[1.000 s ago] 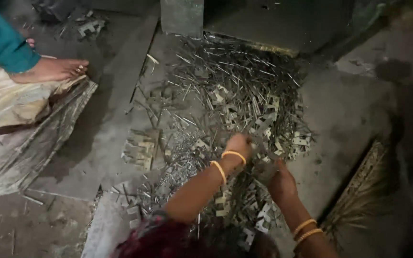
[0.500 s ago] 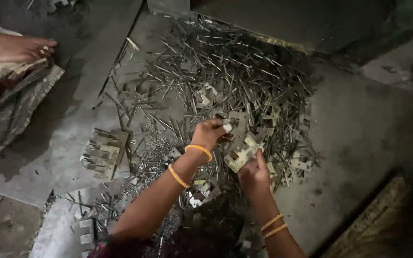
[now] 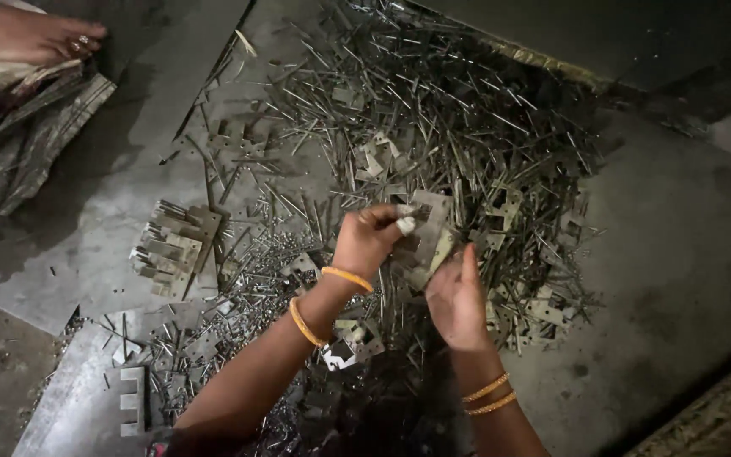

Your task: The person sorts through metal scraps on the floor by hand, picking up E-shaped plates and small pins. They stack the E-shaped plates together and place them onto a larger pile of similar components.

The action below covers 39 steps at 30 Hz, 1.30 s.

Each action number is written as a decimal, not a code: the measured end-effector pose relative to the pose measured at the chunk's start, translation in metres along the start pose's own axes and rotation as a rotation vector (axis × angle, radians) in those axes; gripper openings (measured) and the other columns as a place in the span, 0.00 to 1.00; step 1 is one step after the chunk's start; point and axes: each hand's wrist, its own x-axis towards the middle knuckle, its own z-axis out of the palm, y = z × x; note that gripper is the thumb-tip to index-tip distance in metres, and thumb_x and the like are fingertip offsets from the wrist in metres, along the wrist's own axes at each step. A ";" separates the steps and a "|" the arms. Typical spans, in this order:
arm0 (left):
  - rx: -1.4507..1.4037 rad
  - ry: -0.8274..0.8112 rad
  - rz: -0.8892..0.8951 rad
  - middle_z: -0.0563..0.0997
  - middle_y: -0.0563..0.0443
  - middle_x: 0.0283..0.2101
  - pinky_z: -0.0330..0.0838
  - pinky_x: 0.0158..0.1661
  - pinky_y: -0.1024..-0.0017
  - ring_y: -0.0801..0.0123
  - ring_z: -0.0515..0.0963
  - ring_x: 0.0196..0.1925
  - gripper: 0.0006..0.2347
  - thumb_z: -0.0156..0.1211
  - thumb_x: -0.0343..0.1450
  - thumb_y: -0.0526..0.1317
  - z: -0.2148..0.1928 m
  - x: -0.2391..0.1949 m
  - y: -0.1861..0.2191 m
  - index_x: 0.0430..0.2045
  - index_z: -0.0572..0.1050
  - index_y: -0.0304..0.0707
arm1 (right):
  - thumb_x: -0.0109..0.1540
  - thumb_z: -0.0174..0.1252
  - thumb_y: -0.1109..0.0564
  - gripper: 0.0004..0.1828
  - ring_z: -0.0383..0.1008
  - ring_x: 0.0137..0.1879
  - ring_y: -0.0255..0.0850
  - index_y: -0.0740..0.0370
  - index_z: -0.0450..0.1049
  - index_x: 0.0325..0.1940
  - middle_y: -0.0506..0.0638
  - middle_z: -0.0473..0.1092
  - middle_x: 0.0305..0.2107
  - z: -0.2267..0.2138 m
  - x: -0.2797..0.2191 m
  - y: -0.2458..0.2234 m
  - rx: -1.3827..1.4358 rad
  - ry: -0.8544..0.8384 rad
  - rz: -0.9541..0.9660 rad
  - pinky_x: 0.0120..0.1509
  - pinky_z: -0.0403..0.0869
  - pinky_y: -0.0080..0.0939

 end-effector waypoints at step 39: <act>0.693 0.145 0.121 0.84 0.38 0.40 0.78 0.43 0.58 0.46 0.84 0.43 0.14 0.67 0.66 0.40 -0.043 0.087 -0.052 0.42 0.76 0.31 | 0.70 0.51 0.50 0.26 0.73 0.59 0.48 0.60 0.65 0.71 0.56 0.73 0.53 0.008 0.031 0.014 -0.006 -0.307 -0.025 0.65 0.72 0.60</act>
